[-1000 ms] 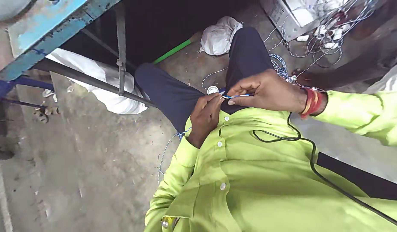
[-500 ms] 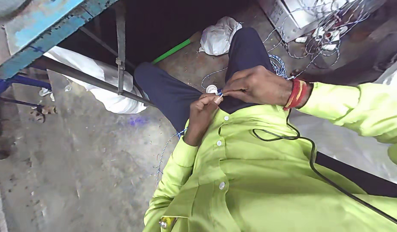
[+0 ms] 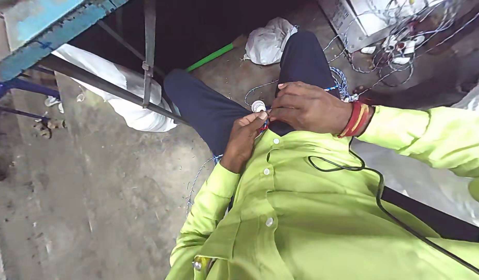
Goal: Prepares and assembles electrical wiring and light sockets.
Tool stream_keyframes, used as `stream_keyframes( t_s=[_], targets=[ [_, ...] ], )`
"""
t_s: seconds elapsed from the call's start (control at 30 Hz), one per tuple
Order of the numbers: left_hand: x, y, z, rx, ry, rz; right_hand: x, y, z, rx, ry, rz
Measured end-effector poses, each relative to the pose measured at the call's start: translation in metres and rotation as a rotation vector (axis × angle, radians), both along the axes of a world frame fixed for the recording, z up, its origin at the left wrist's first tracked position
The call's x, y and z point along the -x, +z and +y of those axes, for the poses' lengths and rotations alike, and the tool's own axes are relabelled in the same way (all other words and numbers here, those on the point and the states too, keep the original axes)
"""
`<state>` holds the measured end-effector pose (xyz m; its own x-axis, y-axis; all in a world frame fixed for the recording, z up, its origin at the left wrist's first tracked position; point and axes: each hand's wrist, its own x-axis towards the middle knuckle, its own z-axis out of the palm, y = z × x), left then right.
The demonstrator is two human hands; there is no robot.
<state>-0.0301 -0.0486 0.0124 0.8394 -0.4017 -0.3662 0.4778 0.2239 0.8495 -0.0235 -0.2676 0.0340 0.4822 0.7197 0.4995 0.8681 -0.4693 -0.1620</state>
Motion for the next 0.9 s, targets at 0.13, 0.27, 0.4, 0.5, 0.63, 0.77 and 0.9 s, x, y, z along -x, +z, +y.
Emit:
stream_keyframes(
  t_s=[0.13,0.27,0.4,0.5,0.63,0.77,0.9],
  targets=[
    [0.005,-0.004,0.003,-0.116,-0.089,-0.295,0.001,0.002,0.001,-0.004,-0.067,0.173],
    [0.012,-0.009,0.001,-0.408,-0.062,-0.728,0.004,0.015,0.007,0.038,-0.323,0.655],
    [0.010,-0.027,-0.007,-0.538,0.113,-1.183,-0.008,0.038,0.012,0.067,-0.519,1.190],
    [0.013,-0.019,-0.003,-0.568,0.117,-1.203,-0.015,0.034,0.015,0.051,-0.551,1.163],
    [0.011,-0.020,-0.001,-0.479,0.126,-1.018,-0.007,0.028,0.010,-0.125,-0.478,1.001],
    [0.009,-0.025,-0.002,-0.371,0.152,-0.862,0.007,0.011,-0.003,-0.268,-0.282,0.698],
    [0.017,-0.015,0.000,-0.432,0.101,-0.810,0.015,0.004,-0.006,-0.256,-0.221,0.500]
  ],
)
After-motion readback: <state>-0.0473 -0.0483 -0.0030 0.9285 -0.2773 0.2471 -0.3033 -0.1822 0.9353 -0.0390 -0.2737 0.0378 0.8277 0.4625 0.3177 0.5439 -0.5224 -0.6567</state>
